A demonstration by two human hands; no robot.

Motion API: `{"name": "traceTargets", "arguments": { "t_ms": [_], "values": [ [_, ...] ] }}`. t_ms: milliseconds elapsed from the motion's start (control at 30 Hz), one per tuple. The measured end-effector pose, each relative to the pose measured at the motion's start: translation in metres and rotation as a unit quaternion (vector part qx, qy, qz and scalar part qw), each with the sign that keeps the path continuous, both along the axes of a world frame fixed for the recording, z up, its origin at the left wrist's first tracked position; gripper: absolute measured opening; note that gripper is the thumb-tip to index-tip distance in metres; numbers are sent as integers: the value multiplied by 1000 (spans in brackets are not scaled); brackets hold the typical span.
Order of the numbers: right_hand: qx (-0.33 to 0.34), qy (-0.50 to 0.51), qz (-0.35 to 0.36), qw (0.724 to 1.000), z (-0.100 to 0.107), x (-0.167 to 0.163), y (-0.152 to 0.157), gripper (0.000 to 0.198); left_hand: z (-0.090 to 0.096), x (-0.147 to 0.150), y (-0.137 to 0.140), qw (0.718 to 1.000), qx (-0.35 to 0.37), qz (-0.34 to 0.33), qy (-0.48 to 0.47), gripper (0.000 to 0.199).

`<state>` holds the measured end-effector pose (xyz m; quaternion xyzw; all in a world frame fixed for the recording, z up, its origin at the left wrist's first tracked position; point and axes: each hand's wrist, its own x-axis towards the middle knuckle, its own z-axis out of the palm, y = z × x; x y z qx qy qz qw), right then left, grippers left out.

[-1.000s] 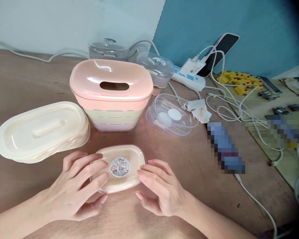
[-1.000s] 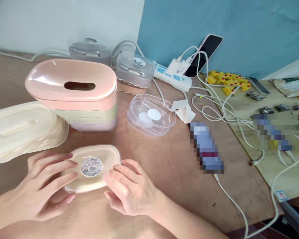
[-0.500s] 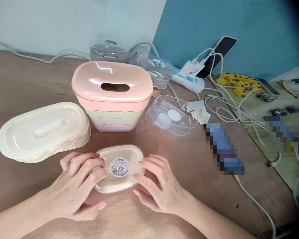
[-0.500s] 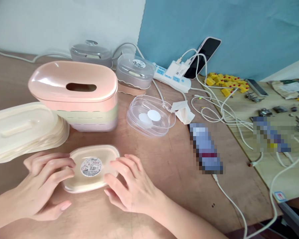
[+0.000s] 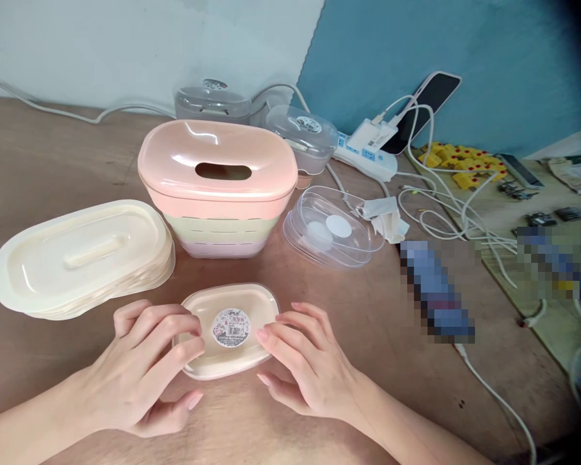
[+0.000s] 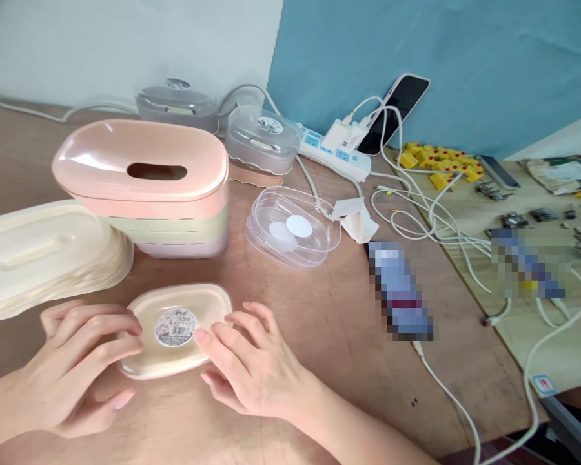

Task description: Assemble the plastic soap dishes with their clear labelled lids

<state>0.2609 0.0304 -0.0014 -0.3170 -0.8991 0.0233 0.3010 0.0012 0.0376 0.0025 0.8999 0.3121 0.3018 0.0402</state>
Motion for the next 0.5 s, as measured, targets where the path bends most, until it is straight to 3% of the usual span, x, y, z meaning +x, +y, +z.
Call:
{"name": "traceTargets", "arguments": {
  "t_ms": [200, 300, 400, 500],
  "values": [
    [10, 2, -13, 1000, 1, 0, 0, 24, -2, -1, -1, 1000, -5, 4, 6, 24],
    [10, 8, -5, 1000, 0, 0, -1, 26, -2, -1, -1, 1000, 25, 4, 6, 17],
    [14, 15, -2, 1000, -1, 0, -1, 31, -3, -1, 0, 1000, 8, -10, -6, 26],
    [13, 11, -22, 1000, 0, 0, -1, 33, -4, -1, -1, 1000, 15, 9, -9, 19]
  ]
}}
